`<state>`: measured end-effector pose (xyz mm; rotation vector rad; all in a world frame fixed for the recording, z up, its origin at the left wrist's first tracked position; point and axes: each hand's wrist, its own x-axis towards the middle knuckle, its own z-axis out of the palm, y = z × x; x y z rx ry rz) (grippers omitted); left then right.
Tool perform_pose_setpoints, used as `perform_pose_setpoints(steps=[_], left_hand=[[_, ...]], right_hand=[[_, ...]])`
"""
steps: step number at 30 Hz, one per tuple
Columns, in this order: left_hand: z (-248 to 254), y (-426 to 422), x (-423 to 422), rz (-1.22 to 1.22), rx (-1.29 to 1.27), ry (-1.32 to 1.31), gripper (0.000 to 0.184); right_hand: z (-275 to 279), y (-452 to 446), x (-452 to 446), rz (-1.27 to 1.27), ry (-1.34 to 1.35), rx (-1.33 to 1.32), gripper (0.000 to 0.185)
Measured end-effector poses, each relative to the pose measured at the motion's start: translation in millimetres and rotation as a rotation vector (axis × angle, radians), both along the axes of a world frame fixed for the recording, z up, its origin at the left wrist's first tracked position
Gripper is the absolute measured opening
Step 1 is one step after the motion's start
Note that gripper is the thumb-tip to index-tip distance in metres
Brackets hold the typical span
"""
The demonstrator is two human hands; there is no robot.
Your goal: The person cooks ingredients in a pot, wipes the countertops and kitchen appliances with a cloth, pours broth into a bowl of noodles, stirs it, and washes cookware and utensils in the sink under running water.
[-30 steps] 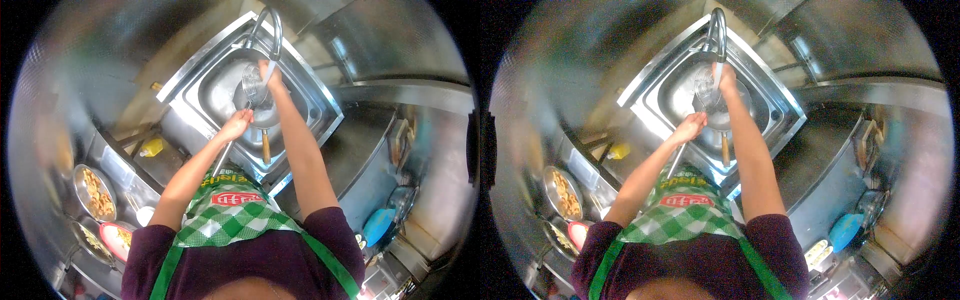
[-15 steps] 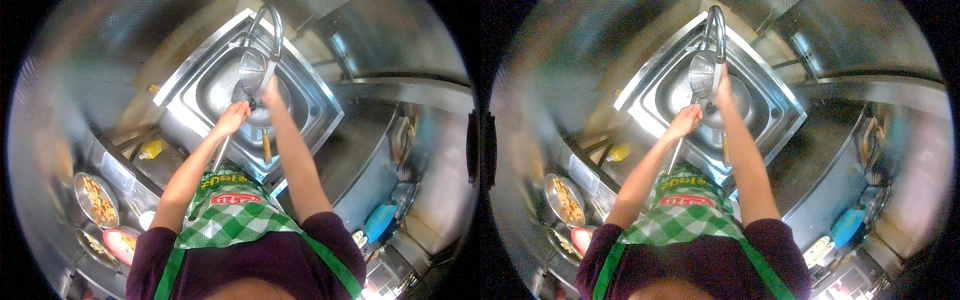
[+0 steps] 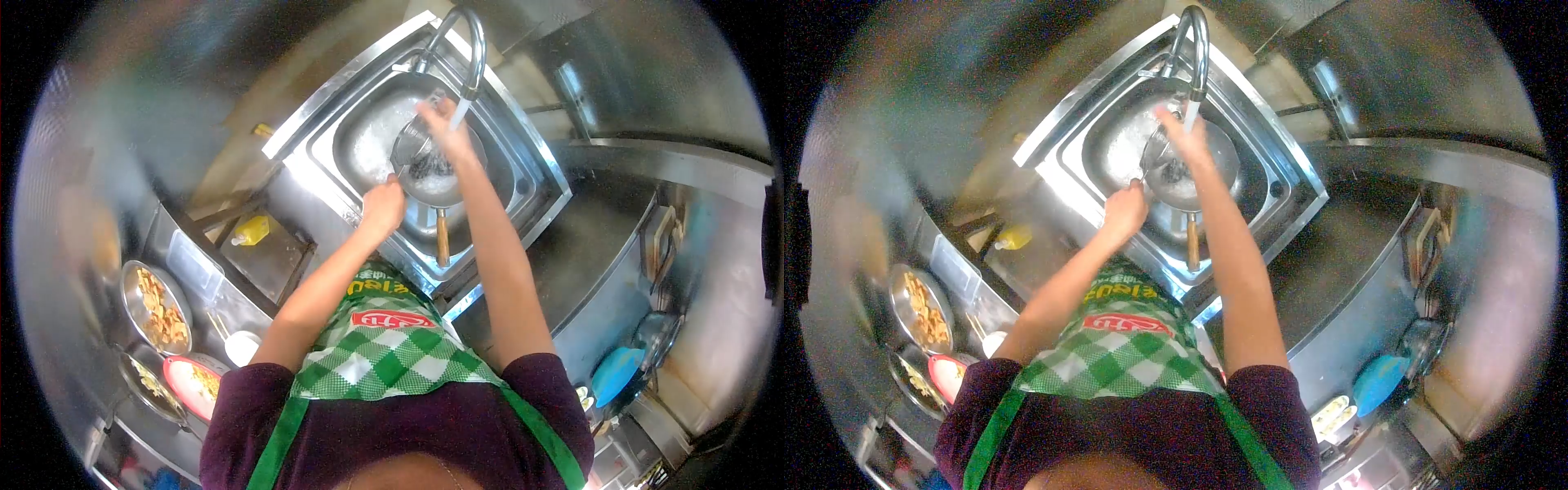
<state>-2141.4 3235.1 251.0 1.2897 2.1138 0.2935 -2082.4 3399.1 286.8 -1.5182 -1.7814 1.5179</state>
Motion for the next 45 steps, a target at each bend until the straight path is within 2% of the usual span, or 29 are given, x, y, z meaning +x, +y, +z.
perform_pose_setpoints(steps=[3,5,7,10,13,16,17,20,21,24,25,28,30,31,34,35,38,39,41,42,44,45], left_hand=[[0,-7,-2,0.073,0.017,-0.01,0.02],[3,-11,-10,0.166,0.043,-0.037,0.021],[-4,-14,-25,0.11,0.065,-0.042,0.023],[-4,-21,-38,0.01,0.061,-0.018,0.024],[11,-23,-41,-0.075,0.037,-0.013,0.025],[16,-25,-38,-0.091,0.032,-0.043,0.027],[15,-28,-38,-0.069,0.018,-0.057,0.028],[11,-31,-42,0.07,0.096,-0.248,0.029],[10,-32,-42,0.131,0.14,-0.338,0.03],[8,-18,-38,0.189,0.066,-0.474,0.031],[4,-13,-34,0.224,0.12,-0.444,0.031],[-27,1,-7,0.339,0.244,-0.41,0.03],[-49,14,7,0.424,0.296,-0.454,0.029],[-44,21,11,0.445,0.346,-0.466,0.028],[-32,38,13,0.654,0.143,-0.99,0.022],[-25,44,11,0.735,0.023,-1.153,0.02],[-37,74,8,0.862,-0.022,-1.39,0.009],[-37,85,7,0.892,-0.029,-1.471,0.007],[-69,110,11,0.869,0.123,-1.696,0.007],[-69,117,12,0.856,0.212,-1.803,0.007],[-52,124,17,0.917,0.175,-1.786,0.007],[-36,127,17,0.947,0.155,-1.773,0.008]], right_hand=[[-61,2,5,0.209,-0.402,0.323,0.058],[-79,5,21,0.159,-0.333,0.165,0.05],[-86,10,33,0.11,-0.264,0.006,0.043],[-79,14,37,0.307,-0.518,0.245,0.034],[-57,15,-1,0.832,-0.544,0.756,0.028],[-28,2,-38,1.365,-0.624,0.802,0.023],[-21,9,-37,1.345,-0.49,0.768,0.022],[-47,49,-19,0.99,-0.45,0.583,0.027],[-27,51,-9,0.767,-0.286,0.21,0.029],[-64,35,15,0.163,0.073,-0.084,0.025],[-79,22,16,-0.113,0.194,-0.149,0.015],[-135,-19,18,-0.32,0.174,0.014,0.013],[-99,-45,-3,-0.534,0.248,-0.32,0.016],[-83,-51,-10,-0.641,0.285,-0.49,0.019],[-79,-19,7,-0.265,0.146,-0.657,0.024],[-97,-2,22,-0.018,0.134,-0.54,0.022],[-48,-1,14,0.003,-0.107,0.232,0.021],[-29,-3,11,-0.045,0.023,0.068,0.018],[6,-7,6,-0.128,0.286,-0.256,0.017],[16,-7,7,-0.155,0.262,-0.274,0.018],[31,-4,12,-0.202,0.218,-0.317,0.022],[33,-1,12,-0.105,0.065,-0.245,0.027]])
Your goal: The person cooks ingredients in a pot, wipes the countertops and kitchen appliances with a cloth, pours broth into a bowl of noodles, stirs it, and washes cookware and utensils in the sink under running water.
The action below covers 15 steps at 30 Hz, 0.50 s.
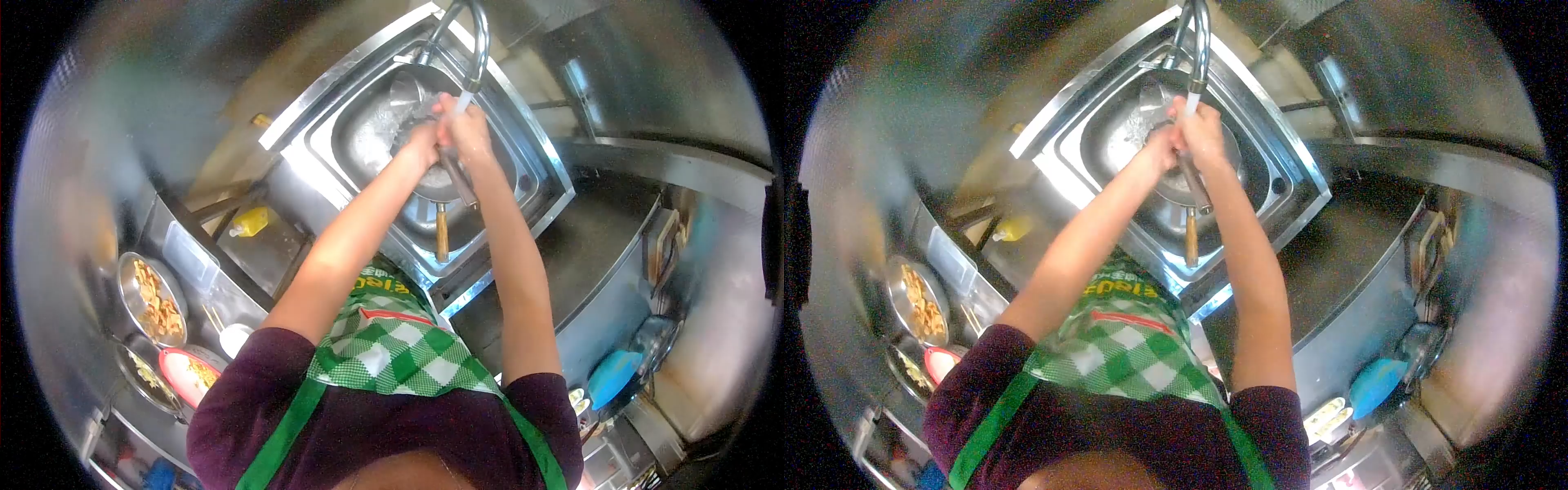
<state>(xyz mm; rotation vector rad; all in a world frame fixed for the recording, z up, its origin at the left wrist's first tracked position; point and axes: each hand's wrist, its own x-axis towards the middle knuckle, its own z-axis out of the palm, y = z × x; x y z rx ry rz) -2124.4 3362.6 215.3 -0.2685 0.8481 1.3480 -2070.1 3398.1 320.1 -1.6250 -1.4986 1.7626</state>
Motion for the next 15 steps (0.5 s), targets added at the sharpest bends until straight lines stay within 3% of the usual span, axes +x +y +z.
perform_pose_setpoints(steps=[3,4,7,8,11,15], left_hand=[[27,3,2,-0.036,0.159,0.114,0.014],[40,1,2,-0.043,0.046,0.195,0.012],[-7,9,-11,-0.186,0.02,0.279,0.013],[17,4,-16,-0.21,-0.11,0.369,0.018],[24,-17,-30,-0.212,-0.078,0.438,0.013],[40,-61,-37,-0.293,-0.164,0.481,0.023]], right_hand=[[-21,-1,12,0.328,-0.169,0.602,0.034],[-15,-1,19,0.402,-0.212,0.635,0.039],[-54,5,51,0.164,-0.378,0.628,0.04],[-89,14,68,0.203,-0.55,0.623,0.035],[-139,1,77,0.476,-0.862,0.412,0.042],[-193,-28,50,0.846,-0.999,0.507,0.051]])
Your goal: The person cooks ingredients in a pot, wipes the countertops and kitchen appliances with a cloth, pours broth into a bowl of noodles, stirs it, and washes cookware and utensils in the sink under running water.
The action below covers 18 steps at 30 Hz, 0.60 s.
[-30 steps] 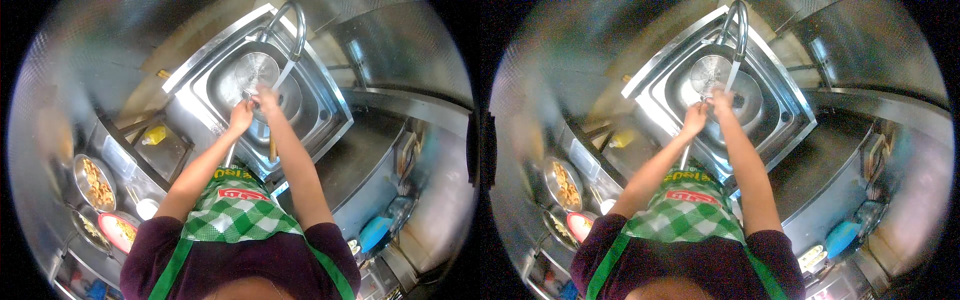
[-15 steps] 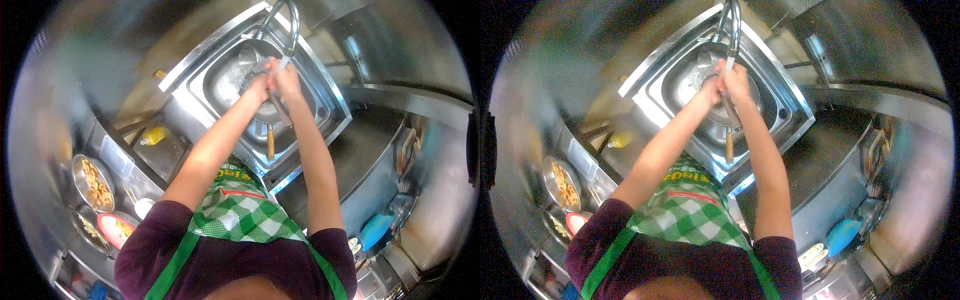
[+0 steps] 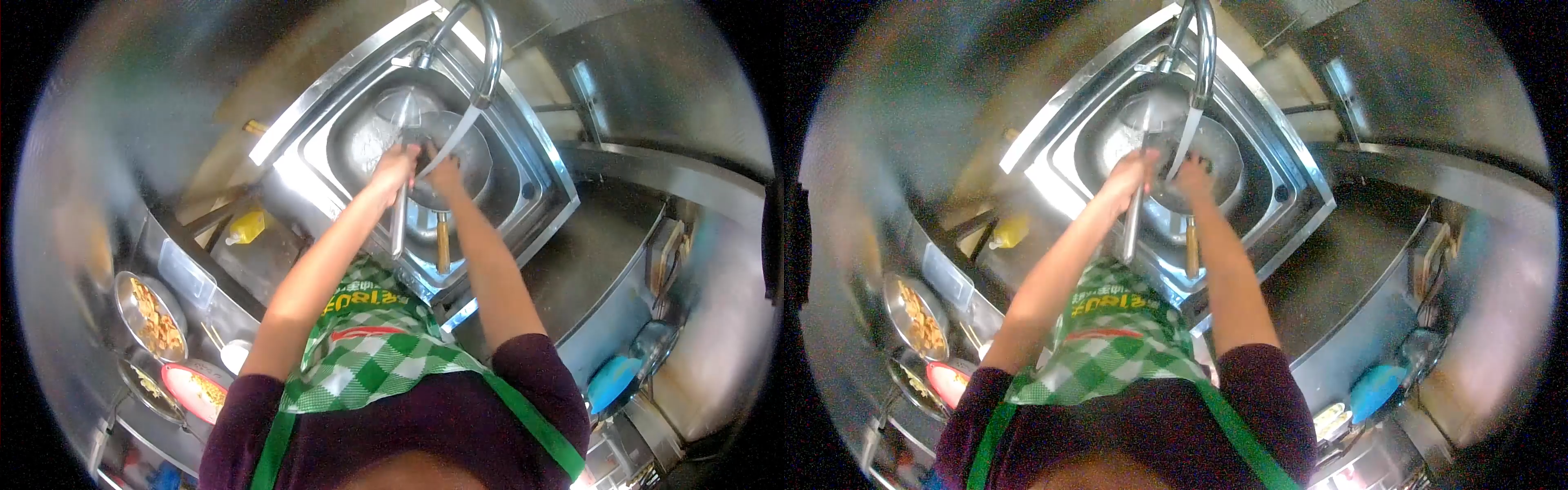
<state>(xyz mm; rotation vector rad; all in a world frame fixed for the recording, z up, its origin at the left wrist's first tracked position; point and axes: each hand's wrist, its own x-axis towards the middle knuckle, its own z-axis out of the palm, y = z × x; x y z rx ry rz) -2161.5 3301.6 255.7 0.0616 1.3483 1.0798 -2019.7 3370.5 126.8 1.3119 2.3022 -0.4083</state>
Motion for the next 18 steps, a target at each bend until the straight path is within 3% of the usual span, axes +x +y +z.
perform_pose_setpoints(steps=[2,4,6,7,11,14,17,18], left_hand=[[2,-20,-5,-0.034,-0.02,-0.001,0.023],[2,-39,-14,-0.067,-0.036,0.015,0.024],[0,-53,-26,-0.091,-0.055,0.044,0.024],[0,-59,-32,-0.105,-0.063,0.063,0.023],[14,-66,-36,-0.17,-0.068,0.166,0.022],[17,-86,-43,-0.291,0.023,0.357,0.024],[35,-108,-46,-0.263,0.279,0.656,0.023],[48,-111,-49,-0.242,0.271,0.619,0.023]], right_hand=[[-97,-14,3,-0.068,-0.033,0.114,0.047],[-117,-2,-5,-0.102,0.006,0.082,0.043],[-61,25,-13,-0.085,0.098,-0.111,0.044],[-40,23,-22,-0.239,0.179,0.045,0.036],[-60,8,-43,0.049,0.157,-0.057,0.026],[24,2,-66,-0.307,0.362,-0.105,0.028],[43,17,-65,-0.281,0.833,0.132,0.036],[64,22,-73,-0.241,0.922,0.182,0.04]])
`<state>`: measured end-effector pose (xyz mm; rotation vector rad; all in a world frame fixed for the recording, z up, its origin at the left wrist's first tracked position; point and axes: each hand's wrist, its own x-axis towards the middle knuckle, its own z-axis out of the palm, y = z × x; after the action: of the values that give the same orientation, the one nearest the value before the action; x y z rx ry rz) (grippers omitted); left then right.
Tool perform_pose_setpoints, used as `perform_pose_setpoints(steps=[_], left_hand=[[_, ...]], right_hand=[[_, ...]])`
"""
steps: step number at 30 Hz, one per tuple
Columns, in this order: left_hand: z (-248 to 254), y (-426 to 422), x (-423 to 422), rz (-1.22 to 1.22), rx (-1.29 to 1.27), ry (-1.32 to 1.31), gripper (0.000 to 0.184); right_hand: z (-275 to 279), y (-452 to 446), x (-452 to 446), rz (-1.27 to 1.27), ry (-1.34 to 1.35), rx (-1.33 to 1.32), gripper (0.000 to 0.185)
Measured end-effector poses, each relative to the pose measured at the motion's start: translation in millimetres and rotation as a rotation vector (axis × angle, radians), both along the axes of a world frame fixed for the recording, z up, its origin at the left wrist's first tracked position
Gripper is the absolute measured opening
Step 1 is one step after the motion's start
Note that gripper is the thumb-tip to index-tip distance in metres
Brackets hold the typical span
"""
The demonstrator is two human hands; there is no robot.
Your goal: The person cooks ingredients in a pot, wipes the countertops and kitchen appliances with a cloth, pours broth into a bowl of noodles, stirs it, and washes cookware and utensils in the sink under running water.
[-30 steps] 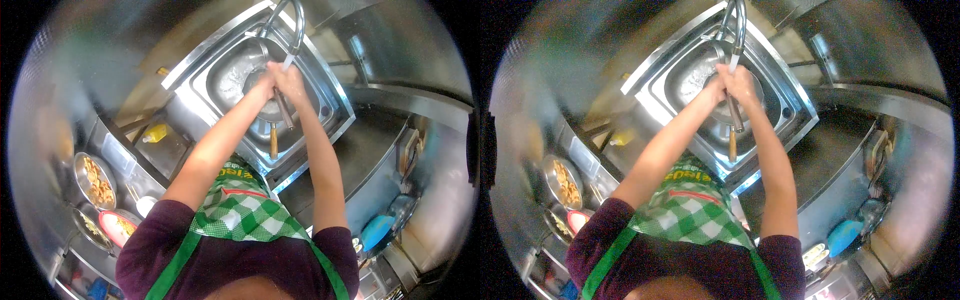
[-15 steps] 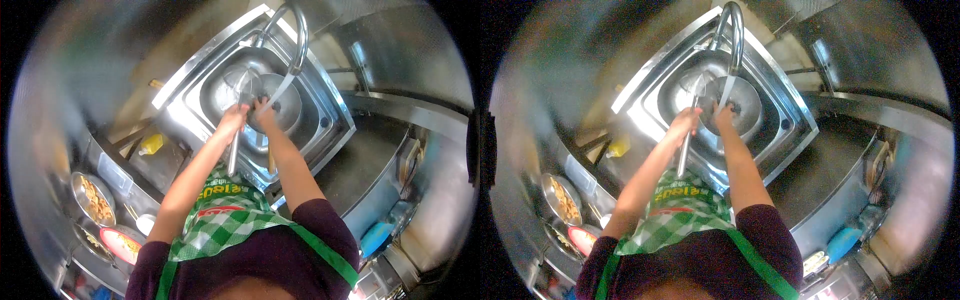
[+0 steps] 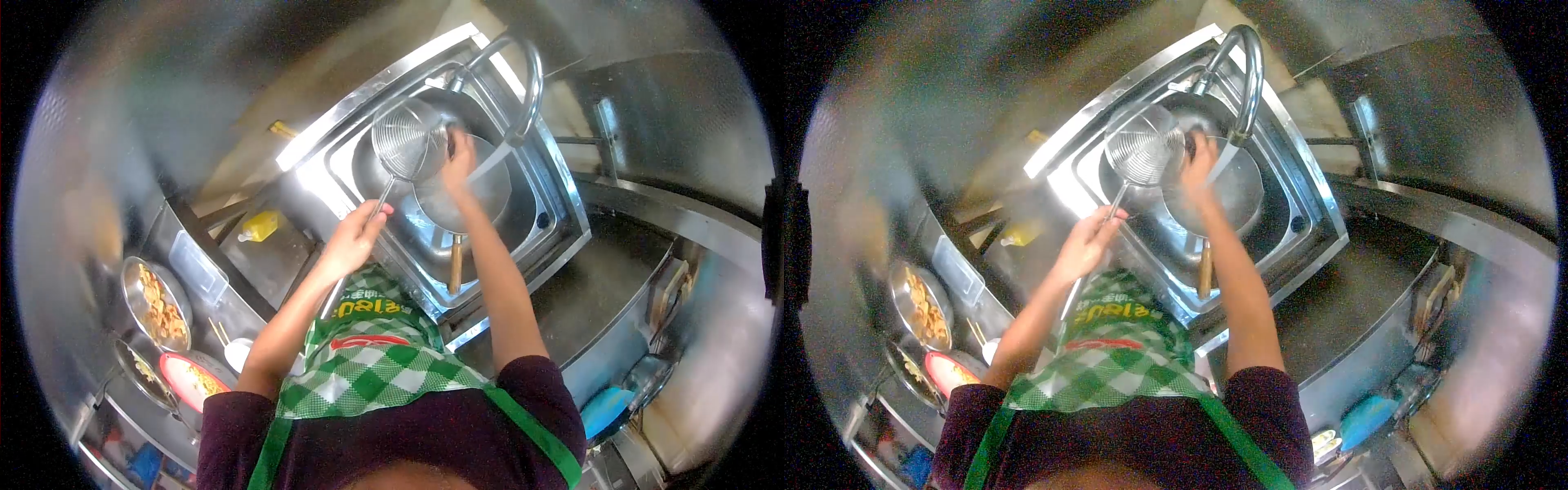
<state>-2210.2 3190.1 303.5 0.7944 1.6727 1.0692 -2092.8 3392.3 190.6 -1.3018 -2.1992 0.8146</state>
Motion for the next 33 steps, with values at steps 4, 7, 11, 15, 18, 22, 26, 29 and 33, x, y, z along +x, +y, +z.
perform_pose_setpoints(steps=[4,7,11,15,18,22,26,29,33], left_hand=[[68,1,-23,0.066,-0.101,-0.088,0.021],[93,4,-36,0.172,-0.108,-0.06,0.023],[108,1,-53,0.248,-0.048,-0.084,0.026],[105,-2,-64,0.301,-0.038,-0.085,0.024],[108,-11,-68,0.337,-0.044,-0.067,0.023],[103,-18,-72,0.39,-0.092,-0.07,0.024],[95,-16,-76,0.381,-0.054,-0.042,0.025],[95,-11,-77,0.358,-0.052,-0.02,0.025],[92,-1,-73,0.323,-0.063,-0.028,0.023]], right_hand=[[56,30,-59,0.119,0.283,0.237,0.046],[17,47,-109,0.145,0.571,0.072,0.045],[-20,-24,-159,0.153,0.499,0.013,0.045],[13,-100,-168,0.225,0.376,0.38,0.021],[8,-39,-158,0.03,0.084,0.117,0.022],[7,41,-115,-0.245,0.255,0.29,0.022],[-33,0,-148,-0.209,0.027,0.032,0.014],[-43,-76,-174,-0.025,-0.165,-0.093,0.022],[-11,-180,-138,0.252,-0.093,-0.229,0.022]])
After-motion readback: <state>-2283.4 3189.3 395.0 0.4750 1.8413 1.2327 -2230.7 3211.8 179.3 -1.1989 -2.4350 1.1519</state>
